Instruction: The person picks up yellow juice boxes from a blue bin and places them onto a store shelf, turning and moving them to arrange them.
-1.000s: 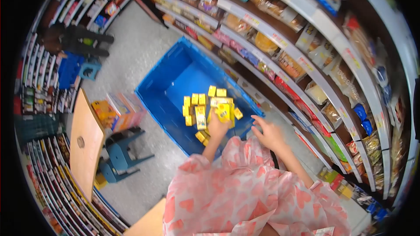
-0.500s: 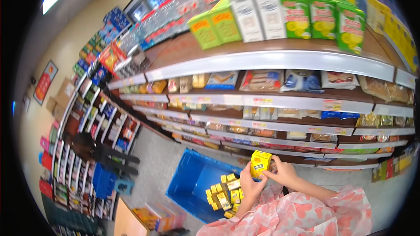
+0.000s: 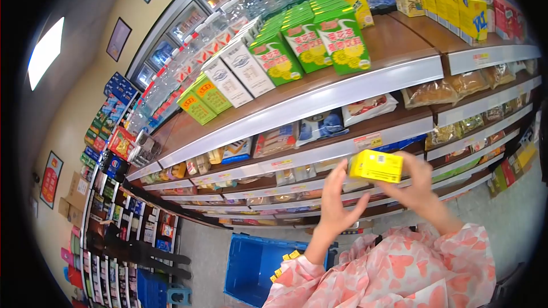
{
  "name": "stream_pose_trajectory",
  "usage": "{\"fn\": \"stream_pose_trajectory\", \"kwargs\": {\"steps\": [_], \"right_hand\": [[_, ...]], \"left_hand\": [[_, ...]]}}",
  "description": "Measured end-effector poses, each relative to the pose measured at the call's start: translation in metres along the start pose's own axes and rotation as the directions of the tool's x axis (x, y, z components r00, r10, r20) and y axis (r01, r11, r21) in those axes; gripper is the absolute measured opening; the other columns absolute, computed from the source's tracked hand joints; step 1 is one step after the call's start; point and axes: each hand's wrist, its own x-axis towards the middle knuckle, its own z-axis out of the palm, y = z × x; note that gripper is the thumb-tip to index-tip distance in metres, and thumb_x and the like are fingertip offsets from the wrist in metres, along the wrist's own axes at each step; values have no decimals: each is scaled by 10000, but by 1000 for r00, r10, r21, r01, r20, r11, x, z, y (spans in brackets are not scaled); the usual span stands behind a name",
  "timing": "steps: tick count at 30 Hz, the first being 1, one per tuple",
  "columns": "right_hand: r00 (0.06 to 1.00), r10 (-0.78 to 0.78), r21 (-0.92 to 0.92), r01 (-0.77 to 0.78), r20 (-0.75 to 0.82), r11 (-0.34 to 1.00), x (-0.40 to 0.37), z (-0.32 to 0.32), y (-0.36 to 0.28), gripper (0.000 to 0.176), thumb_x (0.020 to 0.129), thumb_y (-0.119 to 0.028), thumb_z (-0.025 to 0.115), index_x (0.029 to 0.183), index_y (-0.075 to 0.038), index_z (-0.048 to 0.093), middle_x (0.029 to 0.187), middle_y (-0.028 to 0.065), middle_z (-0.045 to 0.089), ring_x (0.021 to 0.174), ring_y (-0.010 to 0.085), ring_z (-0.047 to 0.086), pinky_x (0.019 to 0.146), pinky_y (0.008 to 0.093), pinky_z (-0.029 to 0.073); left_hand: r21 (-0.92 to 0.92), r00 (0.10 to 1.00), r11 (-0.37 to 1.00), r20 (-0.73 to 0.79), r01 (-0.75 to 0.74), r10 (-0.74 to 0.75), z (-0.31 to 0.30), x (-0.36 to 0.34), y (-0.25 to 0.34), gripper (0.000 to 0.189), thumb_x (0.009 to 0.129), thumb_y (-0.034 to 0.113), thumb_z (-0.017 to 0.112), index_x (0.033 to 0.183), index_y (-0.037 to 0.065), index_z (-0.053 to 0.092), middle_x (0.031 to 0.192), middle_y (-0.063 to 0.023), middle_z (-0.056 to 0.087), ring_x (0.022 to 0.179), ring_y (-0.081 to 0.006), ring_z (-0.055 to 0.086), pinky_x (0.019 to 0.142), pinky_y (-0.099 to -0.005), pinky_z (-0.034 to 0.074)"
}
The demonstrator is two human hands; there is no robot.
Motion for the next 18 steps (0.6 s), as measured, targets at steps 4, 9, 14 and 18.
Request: {"fn": "stream_pose_trajectory", "kwargs": {"steps": [4,9,14,18], "right_hand": [[932,-326,-243,284,-158,928,64,-85,18,662,648,-253,913,1167,-37,563,1073,132,709,927,243,705,735,316,547],[860,-454,-338,365,-235,867,180,-130,29,578,798,-108,806,1287,-24,509,1061,137,725,952,205,720,784,307,562],[983,-174,-328,147,-56,933,264,-118,59,535,809,-361,764,1216,-90,548,958,106,747,761,208,727,676,309,542],[976,-113,-296,166,188,941,296,-93,114,567,790,-435,756,1171,-68,552,908,135,746,698,210,721,647,327,540]], "left_hand": [[173,938,944,-156,-281,308,-13,73,-1,717,741,25,690,1400,9,407,1387,-204,501,1310,-340,465,1107,-446,337],[515,866,774,-112,-368,487,-14,162,27,468,780,62,665,1241,66,583,1355,-149,534,1279,-366,480,1105,-509,287],[502,769,737,-197,-453,608,24,198,4,321,780,67,660,1100,91,659,1272,-112,588,1215,-333,522,1079,-518,297],[603,716,698,-281,-386,639,38,208,-7,263,754,68,656,1014,92,688,1208,-106,612,1117,-319,553,986,-451,393]]}}
